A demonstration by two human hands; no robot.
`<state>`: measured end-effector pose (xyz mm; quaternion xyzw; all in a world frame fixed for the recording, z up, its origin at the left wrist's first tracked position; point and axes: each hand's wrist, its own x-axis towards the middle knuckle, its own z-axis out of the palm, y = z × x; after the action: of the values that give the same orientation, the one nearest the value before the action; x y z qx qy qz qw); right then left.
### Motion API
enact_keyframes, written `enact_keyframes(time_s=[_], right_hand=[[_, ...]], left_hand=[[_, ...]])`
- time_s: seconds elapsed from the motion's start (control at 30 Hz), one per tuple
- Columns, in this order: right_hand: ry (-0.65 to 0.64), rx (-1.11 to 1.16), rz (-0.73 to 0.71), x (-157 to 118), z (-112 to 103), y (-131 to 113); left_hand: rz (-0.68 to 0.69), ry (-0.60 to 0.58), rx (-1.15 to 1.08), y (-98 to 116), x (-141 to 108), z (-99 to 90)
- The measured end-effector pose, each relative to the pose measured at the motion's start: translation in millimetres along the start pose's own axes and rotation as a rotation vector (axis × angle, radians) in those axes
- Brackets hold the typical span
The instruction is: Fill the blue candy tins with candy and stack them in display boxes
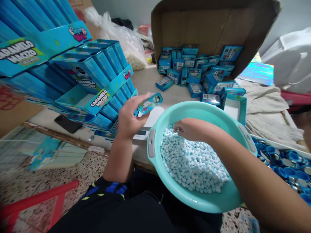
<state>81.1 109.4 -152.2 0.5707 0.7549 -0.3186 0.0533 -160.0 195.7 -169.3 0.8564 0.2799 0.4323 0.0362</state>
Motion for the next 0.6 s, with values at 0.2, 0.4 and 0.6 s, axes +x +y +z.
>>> enact_keyframes(time_s=[0.2,0.4,0.6], right_hand=[[-0.050,-0.036,0.041,4.5,4.5,8.3],[-0.082,-0.062,0.074,5.1,2.8,1.9],[-0.063,-0.064,0.074,7.0,5.1,4.8]], left_hand=[[0.342,0.030,0.105,-1.1,0.1,-1.5],[0.459,-0.050,0.060,5.5,-0.4,2.6],[0.461,-0.085,0.028,6.8,-0.8,2.1]])
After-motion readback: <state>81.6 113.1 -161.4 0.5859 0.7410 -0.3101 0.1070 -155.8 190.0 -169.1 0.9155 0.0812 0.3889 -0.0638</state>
